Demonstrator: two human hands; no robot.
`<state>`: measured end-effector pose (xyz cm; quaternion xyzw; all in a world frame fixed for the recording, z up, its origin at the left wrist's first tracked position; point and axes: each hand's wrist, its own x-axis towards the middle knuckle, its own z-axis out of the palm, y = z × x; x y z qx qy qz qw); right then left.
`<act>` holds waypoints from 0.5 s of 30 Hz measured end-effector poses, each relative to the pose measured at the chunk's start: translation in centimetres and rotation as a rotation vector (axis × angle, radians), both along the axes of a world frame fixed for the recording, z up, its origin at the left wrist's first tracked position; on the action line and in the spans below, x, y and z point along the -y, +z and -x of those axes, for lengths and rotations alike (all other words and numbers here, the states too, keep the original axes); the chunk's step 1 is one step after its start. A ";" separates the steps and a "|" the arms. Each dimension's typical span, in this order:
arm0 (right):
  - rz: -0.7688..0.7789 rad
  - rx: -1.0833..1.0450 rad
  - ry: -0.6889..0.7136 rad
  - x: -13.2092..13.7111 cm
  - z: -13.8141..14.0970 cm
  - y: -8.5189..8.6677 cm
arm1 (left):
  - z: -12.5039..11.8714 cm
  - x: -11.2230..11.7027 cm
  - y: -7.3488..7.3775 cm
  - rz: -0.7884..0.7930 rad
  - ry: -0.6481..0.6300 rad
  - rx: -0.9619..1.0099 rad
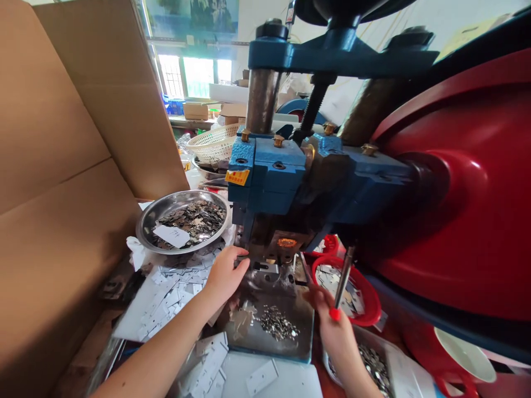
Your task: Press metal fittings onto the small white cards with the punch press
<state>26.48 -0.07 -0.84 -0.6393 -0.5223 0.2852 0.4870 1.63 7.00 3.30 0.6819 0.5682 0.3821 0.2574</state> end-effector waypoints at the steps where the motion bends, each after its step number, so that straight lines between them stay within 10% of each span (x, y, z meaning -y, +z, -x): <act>1: 0.031 -0.130 -0.029 1.2 -0.6 -0.1 | 0.6 0.5 0.2 0.004 0.004 0.007; 8: 0.029 -0.155 -0.009 3.5 -1.2 1.5 | 3.7 3.8 0.6 0.076 0.026 0.027; 15: 0.045 -0.329 0.013 1.0 0.0 -0.7 | 4.0 9.4 1.6 0.211 -0.133 -0.099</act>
